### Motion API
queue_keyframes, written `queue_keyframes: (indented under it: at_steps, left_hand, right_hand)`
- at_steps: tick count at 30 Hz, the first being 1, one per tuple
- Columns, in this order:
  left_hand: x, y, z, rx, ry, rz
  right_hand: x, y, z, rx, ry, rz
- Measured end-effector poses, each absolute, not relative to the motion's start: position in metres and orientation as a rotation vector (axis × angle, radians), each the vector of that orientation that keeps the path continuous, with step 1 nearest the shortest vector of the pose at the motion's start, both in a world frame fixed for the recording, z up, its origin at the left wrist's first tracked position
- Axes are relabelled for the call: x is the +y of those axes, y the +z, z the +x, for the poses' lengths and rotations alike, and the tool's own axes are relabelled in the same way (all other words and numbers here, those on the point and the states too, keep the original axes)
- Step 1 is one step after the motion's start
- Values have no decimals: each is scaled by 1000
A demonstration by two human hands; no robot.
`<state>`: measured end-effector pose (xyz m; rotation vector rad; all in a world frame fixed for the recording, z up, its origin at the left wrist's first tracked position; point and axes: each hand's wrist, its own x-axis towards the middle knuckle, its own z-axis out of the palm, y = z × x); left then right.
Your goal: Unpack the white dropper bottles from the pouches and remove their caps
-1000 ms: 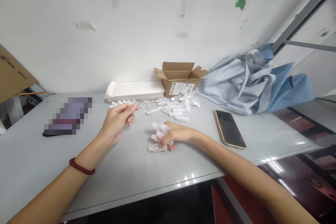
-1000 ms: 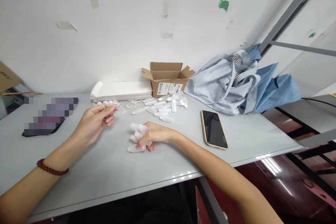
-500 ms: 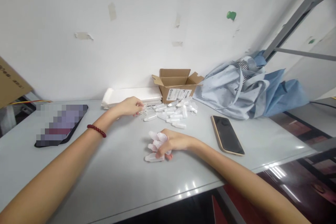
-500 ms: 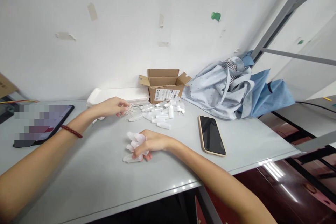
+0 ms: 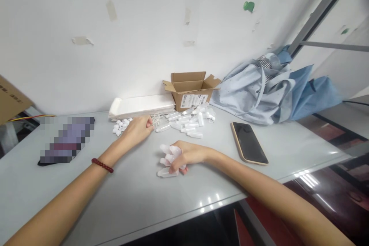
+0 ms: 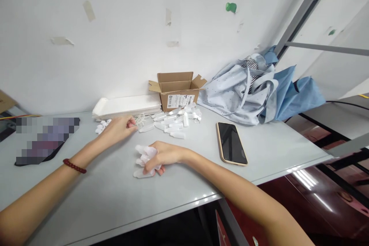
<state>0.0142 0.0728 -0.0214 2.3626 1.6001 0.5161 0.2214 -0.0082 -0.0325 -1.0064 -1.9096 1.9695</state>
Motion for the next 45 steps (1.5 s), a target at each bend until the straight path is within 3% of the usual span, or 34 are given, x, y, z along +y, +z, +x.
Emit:
queue_keyframes:
  at_steps: [14, 17, 22, 26, 45]
  left_hand:
    - [53, -50, 19, 1651, 693, 2297]
    - [47, -49, 25, 1667, 787, 2269]
    - [40, -49, 31, 1655, 816, 2258]
    - [36, -52, 35, 1598, 714, 2290]
    - [32, -66, 43, 1319, 827, 2643]
  right_hand:
    - [-7, -28, 223, -1758, 1850, -991]
    - [1, -24, 229, -1624, 1496, -1058]
    - [26, -32, 256, -1662, 558, -1412]
    - [42, -44, 272, -1847, 193, -1514]
    - [50, -61, 249, -2073, 3, -1586]
